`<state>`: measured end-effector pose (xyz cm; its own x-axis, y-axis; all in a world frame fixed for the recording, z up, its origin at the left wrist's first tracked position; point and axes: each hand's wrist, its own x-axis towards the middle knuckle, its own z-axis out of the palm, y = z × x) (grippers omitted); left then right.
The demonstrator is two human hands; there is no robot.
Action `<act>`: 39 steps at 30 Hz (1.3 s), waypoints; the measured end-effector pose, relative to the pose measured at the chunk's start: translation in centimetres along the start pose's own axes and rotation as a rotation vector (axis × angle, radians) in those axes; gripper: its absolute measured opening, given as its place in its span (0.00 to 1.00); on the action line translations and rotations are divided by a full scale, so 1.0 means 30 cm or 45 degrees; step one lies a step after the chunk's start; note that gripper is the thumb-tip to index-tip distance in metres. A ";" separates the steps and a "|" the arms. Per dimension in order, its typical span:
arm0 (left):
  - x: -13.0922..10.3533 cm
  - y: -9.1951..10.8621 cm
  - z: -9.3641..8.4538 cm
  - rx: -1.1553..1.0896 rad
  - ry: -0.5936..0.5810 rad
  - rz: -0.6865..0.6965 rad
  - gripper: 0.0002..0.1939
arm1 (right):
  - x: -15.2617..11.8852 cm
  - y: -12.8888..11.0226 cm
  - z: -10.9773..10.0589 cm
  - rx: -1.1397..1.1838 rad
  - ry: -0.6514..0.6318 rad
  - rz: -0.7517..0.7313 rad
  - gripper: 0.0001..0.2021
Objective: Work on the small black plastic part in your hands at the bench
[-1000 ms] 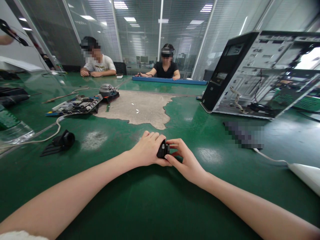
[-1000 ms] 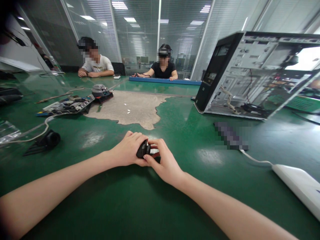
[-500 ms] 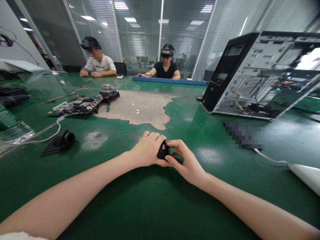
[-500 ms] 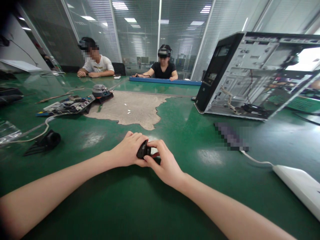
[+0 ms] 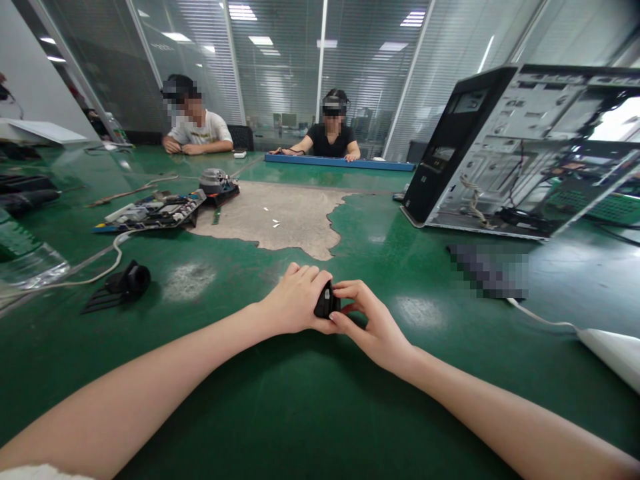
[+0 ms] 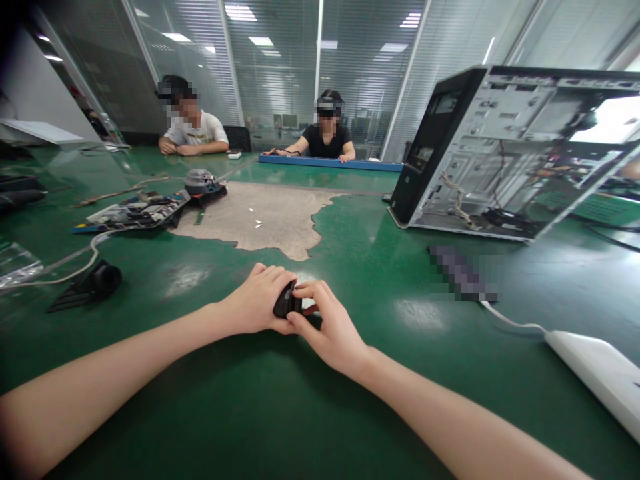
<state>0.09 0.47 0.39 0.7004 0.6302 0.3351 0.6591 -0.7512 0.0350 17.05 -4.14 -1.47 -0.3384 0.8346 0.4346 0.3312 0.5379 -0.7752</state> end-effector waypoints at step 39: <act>0.002 0.003 -0.003 -0.022 0.022 -0.002 0.33 | 0.008 0.001 0.002 0.011 0.006 0.062 0.15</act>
<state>0.16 0.42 0.50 0.6944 0.6281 0.3513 0.6554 -0.7535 0.0518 16.93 -3.92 -1.41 -0.3178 0.8605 0.3981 0.3398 0.4954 -0.7995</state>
